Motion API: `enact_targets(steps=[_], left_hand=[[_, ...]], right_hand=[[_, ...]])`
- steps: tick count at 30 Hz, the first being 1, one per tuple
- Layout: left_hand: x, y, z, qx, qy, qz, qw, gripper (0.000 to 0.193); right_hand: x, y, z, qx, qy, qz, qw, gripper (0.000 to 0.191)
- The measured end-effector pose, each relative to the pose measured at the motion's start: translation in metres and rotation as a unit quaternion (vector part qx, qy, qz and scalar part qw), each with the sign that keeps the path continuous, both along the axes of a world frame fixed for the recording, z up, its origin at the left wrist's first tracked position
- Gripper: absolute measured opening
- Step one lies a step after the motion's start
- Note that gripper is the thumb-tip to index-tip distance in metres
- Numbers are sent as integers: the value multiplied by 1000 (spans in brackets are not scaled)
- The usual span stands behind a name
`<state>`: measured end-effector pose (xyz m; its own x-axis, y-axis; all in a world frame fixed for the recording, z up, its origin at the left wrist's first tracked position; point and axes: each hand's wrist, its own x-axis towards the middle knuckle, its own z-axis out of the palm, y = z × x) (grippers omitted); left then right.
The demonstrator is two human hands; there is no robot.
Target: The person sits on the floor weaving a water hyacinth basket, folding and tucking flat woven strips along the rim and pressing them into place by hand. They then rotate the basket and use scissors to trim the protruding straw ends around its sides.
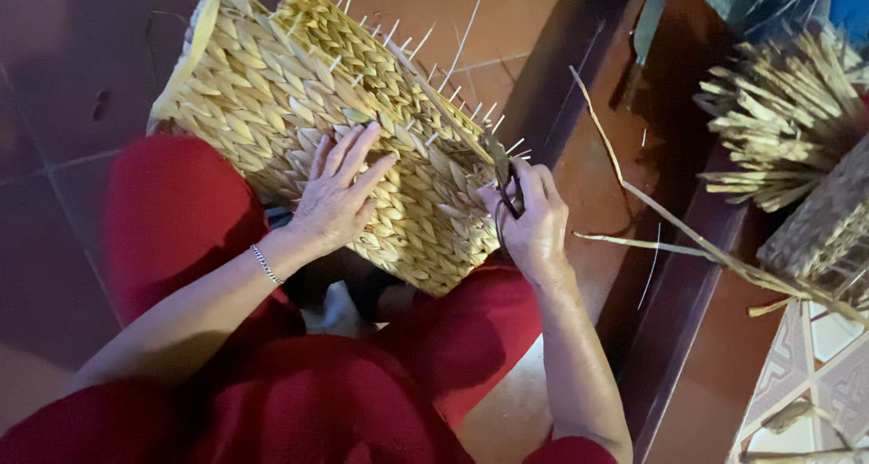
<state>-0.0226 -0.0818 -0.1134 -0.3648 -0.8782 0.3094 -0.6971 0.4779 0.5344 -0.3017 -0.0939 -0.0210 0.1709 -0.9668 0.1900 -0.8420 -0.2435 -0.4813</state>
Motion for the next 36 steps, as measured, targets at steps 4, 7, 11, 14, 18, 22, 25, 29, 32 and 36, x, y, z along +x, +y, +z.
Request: enact_targets(steps=[4, 7, 11, 14, 18, 22, 25, 29, 32, 36], left_hand=[[-1, 0, 0, 2, 4, 1, 1000, 71], [-1, 0, 1, 8, 3, -1, 1000, 71], [-1, -1, 1, 14, 5, -2, 1000, 75], [-2, 0, 0, 10, 4, -2, 1000, 76], [-2, 1, 1, 25, 4, -6, 1000, 77], [-2, 0, 2, 19, 4, -4, 1000, 76], [-3, 0, 3, 16, 1, 0, 1000, 75], [-3, 0, 4, 5, 5, 2, 1000, 72], [-3, 0, 4, 3, 12, 1, 1000, 71], [-3, 0, 5, 11, 8, 2, 1000, 69]], right_hand=[[2, -9, 8, -2, 76, 57, 996, 69], [3, -15, 12, 123, 60, 55, 989, 78], [14, -14, 9, -28, 225, 85, 970, 83], [21, -19, 6, 44, 223, 82, 970, 82], [28, -24, 5, 98, 222, 64, 968, 80], [32, -29, 5, 82, 188, 87, 975, 78], [33, -34, 4, 136, 178, 83, 971, 71], [32, -38, 1, 101, 181, 108, 972, 69], [27, -38, -1, 99, 168, 114, 974, 65], [22, -39, -6, 90, 138, 114, 980, 56]])
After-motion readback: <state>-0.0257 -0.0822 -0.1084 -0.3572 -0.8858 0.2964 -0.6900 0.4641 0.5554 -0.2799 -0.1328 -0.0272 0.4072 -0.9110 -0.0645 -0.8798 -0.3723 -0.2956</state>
